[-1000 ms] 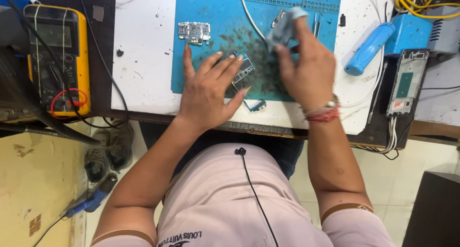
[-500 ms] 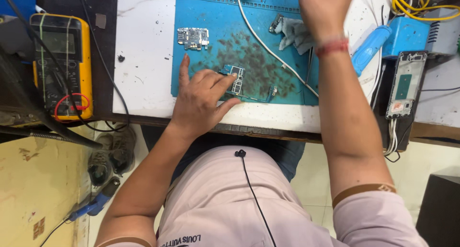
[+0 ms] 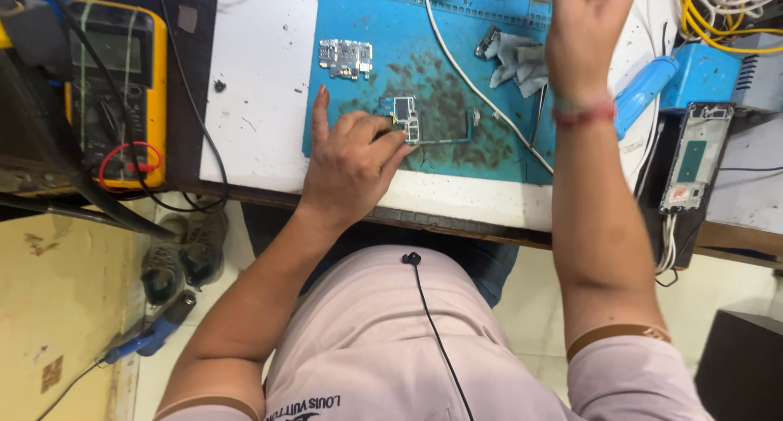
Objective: The person cleans a small circuit board with a cloth and applies a yellow liquid from a bottle. They then use a toothbrush to scrub the board and a soldering iron to work on specific components. The person also uses tweezers to adjust small parts on the board.
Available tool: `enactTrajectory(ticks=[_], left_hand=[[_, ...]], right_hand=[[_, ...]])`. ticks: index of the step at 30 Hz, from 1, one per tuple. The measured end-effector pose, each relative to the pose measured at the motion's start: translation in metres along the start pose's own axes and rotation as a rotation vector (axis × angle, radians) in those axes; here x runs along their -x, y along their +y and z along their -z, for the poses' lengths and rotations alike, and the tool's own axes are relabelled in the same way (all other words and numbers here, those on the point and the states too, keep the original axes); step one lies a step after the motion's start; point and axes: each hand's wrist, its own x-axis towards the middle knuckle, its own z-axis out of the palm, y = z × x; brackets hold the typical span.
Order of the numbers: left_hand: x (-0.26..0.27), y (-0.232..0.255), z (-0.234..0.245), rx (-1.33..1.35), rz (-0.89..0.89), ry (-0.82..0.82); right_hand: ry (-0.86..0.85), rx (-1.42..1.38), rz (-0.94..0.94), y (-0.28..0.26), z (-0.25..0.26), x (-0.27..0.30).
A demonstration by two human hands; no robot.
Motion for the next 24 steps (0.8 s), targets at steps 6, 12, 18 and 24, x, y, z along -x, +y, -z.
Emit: enactTrajectory(ticks=[6, 12, 18, 24], left_hand=[[0.0, -0.001, 0.0, -0.016, -0.051, 0.008], [0.0, 0.0, 0.001, -0.019, -0.085, -0.031], [0.001, 0.0, 0.002, -0.044, -0.102, -0.044], [0.002, 0.0, 0.002, -0.067, -0.102, -0.069]], right_hand=[[-0.151, -0.197, -0.114, -0.045, 0.0, 0.111], [-0.151, 0.224, -0.02, -0.046, 0.009, 0.159], [-0.138, 0.099, -0.161, -0.051, 0.005, 0.159], [-0.229, 0.368, 0.012, -0.068, 0.005, 0.144]])
